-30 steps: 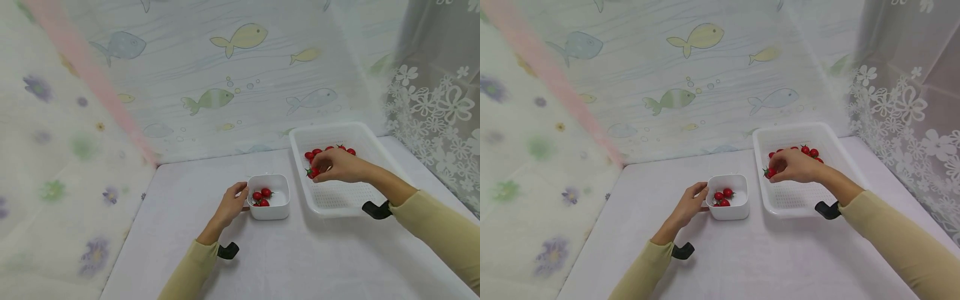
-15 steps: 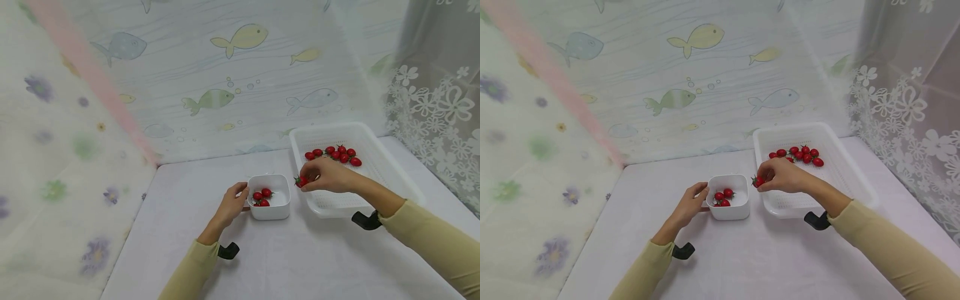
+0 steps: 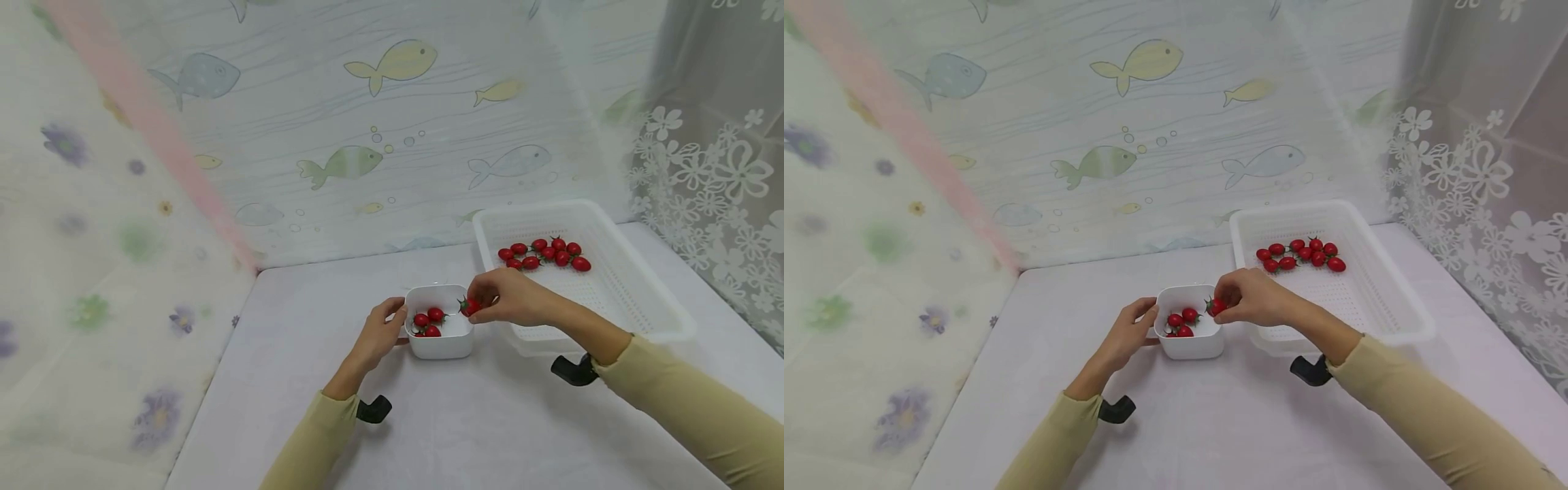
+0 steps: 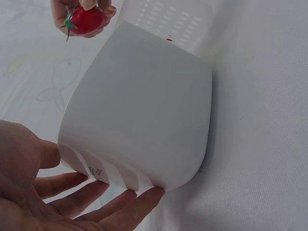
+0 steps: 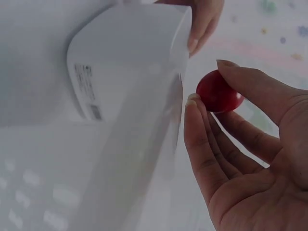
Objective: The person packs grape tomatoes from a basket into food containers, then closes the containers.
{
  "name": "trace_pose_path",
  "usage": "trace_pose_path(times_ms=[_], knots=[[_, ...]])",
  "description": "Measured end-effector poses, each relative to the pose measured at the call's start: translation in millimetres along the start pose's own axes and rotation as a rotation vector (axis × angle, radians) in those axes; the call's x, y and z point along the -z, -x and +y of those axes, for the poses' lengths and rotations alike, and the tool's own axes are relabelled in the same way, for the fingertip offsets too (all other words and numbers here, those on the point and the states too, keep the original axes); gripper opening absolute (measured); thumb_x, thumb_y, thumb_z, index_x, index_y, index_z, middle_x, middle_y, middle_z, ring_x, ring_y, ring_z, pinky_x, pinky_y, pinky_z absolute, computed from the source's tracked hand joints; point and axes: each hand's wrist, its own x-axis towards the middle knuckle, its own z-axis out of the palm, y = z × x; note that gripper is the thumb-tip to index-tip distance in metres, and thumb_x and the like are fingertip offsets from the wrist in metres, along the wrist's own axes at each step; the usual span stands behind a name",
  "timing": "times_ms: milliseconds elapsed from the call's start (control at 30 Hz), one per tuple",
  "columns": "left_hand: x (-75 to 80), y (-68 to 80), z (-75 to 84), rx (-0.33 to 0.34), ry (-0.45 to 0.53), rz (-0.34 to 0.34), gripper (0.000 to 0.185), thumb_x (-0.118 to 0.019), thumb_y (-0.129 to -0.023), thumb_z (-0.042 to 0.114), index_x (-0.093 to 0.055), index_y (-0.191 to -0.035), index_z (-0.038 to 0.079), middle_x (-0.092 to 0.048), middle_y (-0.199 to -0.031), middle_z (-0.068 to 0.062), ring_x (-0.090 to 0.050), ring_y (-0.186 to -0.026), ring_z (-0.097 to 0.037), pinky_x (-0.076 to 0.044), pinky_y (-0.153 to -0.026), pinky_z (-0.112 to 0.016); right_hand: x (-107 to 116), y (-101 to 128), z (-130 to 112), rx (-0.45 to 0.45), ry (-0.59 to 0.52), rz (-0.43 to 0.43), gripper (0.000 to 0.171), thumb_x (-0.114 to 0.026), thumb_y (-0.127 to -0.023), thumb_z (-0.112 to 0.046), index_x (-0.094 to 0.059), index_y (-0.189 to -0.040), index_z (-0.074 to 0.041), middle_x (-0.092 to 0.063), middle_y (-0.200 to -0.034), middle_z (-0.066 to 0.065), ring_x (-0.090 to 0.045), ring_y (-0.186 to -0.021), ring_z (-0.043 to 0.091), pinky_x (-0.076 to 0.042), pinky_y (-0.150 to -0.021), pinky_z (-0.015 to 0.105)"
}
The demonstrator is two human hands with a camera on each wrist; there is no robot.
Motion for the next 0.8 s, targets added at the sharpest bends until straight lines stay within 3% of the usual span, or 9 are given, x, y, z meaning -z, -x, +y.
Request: trace_pose_path(times_ms=[467, 800], knots=[[0.7, 0.6, 1.6, -0.001, 0.004, -0.002, 0.042, -0.048, -0.110, 0.022, -0.049, -0.148, 0.003, -0.045, -0.154, -0.020, -0.054, -0.133, -0.042, -0.063, -0.084, -0.042, -33, -22, -13, 0.046, 0.002, 0.048, 0.018, -0.081, -0.087, -0.011, -0.069, -0.099, -0.004, -0.070, -0.087, -0.001, -0.066, -0.079, 0.013, -0.060, -0.072, 0.028], [2.2, 0.3, 1.1, -0.007, 0.035, -0.026, 0.043, -0.048, -0.110, 0.022, -0.047, -0.148, 0.001, -0.045, -0.154, -0.021, -0.051, -0.135, -0.045, -0.063, -0.086, -0.045, -64, -47, -13, 0.065, 0.053, 0.105, 0.017, -0.081, -0.085, -0.005, -0.068, -0.095, -0.002, -0.069, -0.084, 0.002, -0.060, -0.076, 0.014, -0.055, -0.068, 0.026]])
